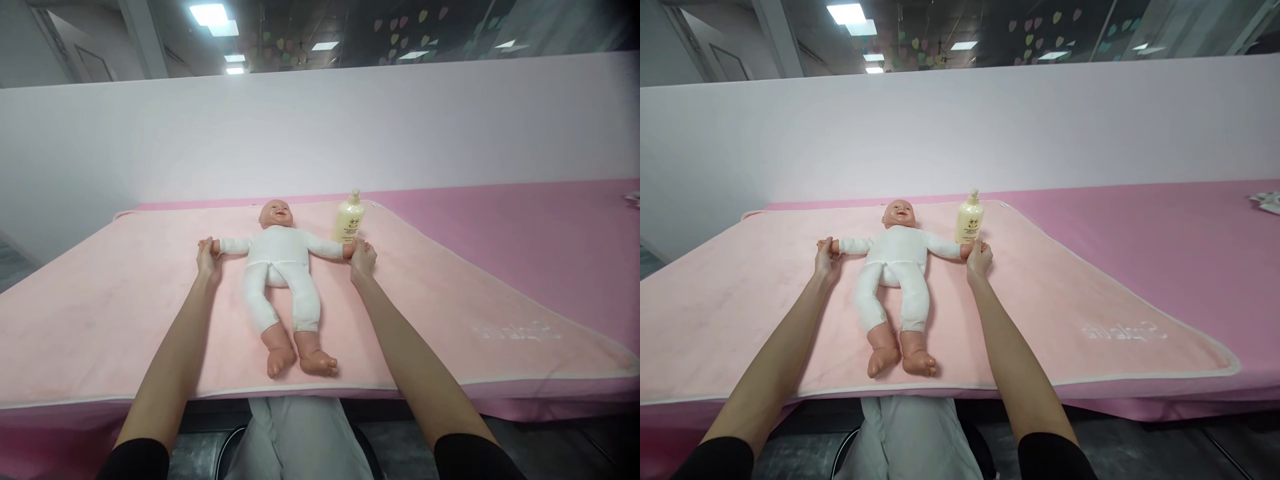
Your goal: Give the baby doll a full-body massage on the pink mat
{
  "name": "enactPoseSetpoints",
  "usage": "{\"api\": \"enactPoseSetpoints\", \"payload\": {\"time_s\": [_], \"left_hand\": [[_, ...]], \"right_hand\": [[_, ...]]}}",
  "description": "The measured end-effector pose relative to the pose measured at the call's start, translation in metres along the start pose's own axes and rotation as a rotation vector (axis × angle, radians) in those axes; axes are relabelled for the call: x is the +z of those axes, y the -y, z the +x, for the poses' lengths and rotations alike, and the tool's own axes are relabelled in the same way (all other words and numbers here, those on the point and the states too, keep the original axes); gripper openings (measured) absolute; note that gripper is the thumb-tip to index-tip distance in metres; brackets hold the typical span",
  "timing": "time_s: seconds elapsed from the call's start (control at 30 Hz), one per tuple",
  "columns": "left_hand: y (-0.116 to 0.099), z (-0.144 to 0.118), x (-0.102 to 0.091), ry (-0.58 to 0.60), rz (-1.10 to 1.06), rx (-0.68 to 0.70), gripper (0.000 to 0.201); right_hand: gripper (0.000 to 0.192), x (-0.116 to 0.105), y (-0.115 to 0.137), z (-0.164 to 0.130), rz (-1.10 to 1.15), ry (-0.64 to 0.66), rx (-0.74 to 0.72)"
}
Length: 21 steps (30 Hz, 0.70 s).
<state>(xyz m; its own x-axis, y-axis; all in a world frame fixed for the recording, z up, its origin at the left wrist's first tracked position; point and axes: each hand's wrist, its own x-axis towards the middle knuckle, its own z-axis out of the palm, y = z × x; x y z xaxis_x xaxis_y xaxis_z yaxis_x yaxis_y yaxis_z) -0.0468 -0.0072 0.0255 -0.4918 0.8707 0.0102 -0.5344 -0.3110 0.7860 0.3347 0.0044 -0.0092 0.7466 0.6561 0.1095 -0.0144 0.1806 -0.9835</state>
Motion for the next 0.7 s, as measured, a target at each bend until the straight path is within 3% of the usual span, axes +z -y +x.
{"api": "enactPoseSetpoints", "payload": {"time_s": [0.07,0.13,0.23,0.3,0.43,0.7], "left_hand": [[-0.003,0.000,-0.003,-0.022,0.100,0.042,0.020],[-0.006,0.000,-0.009,-0.062,0.334,0.166,0.023],[-0.010,-0.001,-0.020,-0.125,0.730,0.374,0.032],[-0.010,-0.001,-0.025,-0.142,0.845,0.441,0.035],[-0.008,-0.001,-0.028,-0.134,0.860,0.438,0.035],[-0.003,0.006,-0.029,-0.038,0.771,0.428,0.035]], "right_hand": [[0.020,0.000,0.003,-0.002,0.009,0.012,0.014],[0.021,-0.002,0.007,-0.005,-0.022,0.013,0.027],[0.025,-0.007,0.014,-0.012,-0.161,0.029,-0.009],[0.030,-0.011,0.018,-0.016,-0.276,0.057,-0.067],[0.032,-0.016,0.017,-0.016,-0.395,0.073,-0.101],[0.028,-0.014,0.008,-0.009,-0.332,0.066,-0.080]]}}
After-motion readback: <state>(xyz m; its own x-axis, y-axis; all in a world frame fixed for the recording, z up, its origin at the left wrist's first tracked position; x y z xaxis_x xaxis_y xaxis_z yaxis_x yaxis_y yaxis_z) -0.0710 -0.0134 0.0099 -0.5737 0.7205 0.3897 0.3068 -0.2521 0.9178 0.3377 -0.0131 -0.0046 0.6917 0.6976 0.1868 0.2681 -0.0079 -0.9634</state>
